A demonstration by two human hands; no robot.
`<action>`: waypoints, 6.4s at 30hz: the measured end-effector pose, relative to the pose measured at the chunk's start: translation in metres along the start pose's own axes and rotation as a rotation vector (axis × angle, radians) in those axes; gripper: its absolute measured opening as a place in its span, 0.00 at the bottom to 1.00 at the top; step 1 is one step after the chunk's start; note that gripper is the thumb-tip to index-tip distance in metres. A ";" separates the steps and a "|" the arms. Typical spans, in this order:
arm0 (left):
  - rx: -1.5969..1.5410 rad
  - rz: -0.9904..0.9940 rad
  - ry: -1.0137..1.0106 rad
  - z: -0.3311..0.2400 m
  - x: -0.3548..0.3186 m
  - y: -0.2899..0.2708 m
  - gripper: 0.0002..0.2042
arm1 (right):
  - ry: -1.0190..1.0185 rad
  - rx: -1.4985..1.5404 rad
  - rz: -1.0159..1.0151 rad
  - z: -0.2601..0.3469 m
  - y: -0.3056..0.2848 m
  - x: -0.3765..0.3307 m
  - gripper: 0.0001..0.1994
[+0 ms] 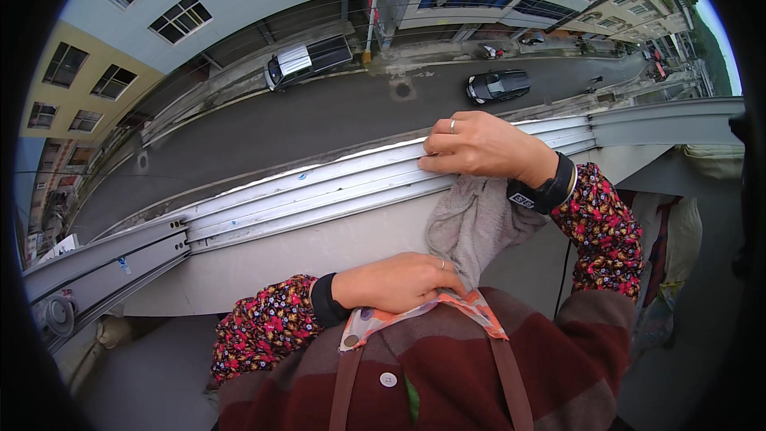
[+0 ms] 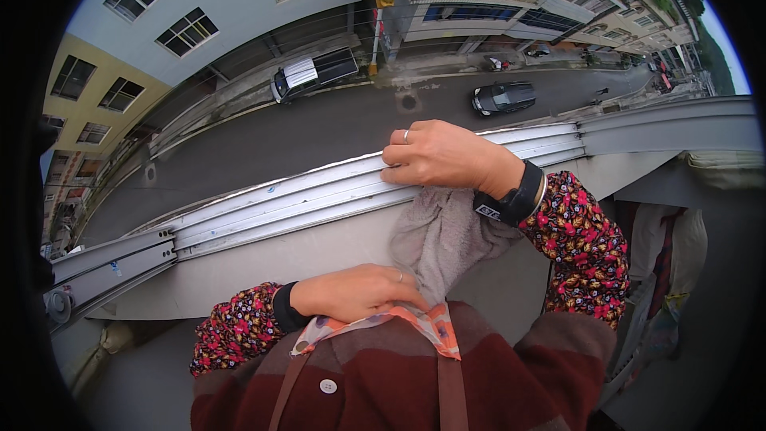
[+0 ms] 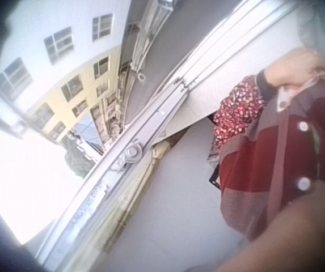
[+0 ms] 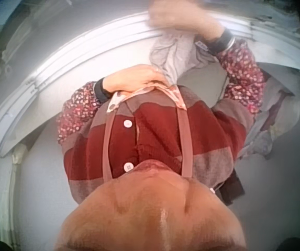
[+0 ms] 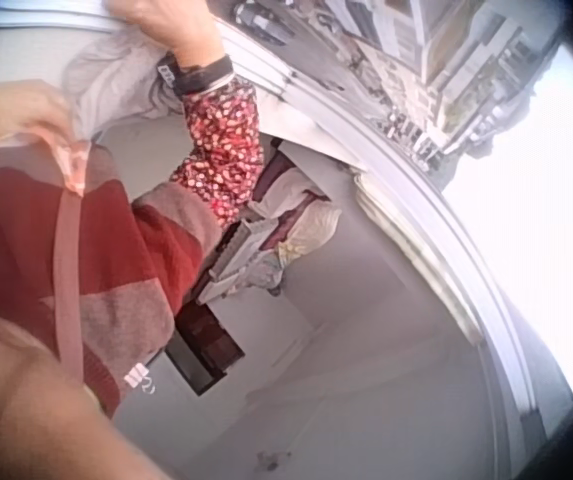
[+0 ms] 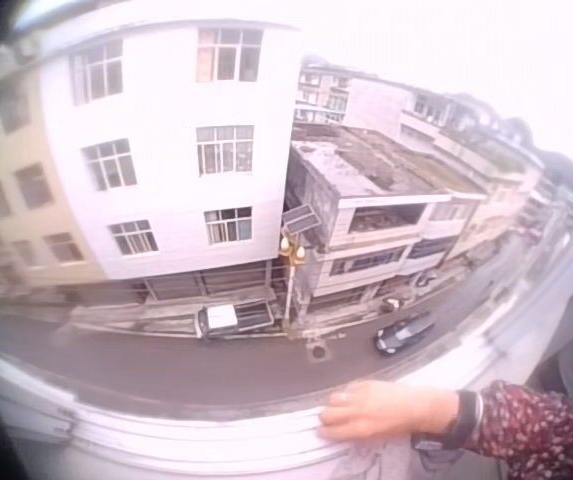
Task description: The person wipes the window frame and sill with a cloth, repeatedly folding and repositioning the cloth while cleaning different sections of the frame. The person occasionally dips the cloth into a nearby bucket of water to continue cleaning.
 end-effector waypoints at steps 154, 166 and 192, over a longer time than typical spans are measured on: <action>-0.011 0.010 0.015 0.003 -0.004 0.006 0.20 | 0.180 0.136 0.023 -0.022 -0.003 -0.028 0.04; -0.019 0.030 -0.006 -0.001 -0.006 0.003 0.19 | 0.499 0.064 -0.203 -0.028 -0.007 -0.029 0.07; 0.012 0.037 0.033 0.013 -0.005 0.011 0.21 | 0.538 -0.150 -0.172 -0.031 -0.011 -0.033 0.19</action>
Point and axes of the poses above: each hand's wrist, its own x-axis towards the middle knuckle, its own y-axis out of the palm, z = x × y, the point moved 1 cm from there along x, towards the middle knuckle, and after that the axes turned 12 degrees about z, right-handed, at the moved point
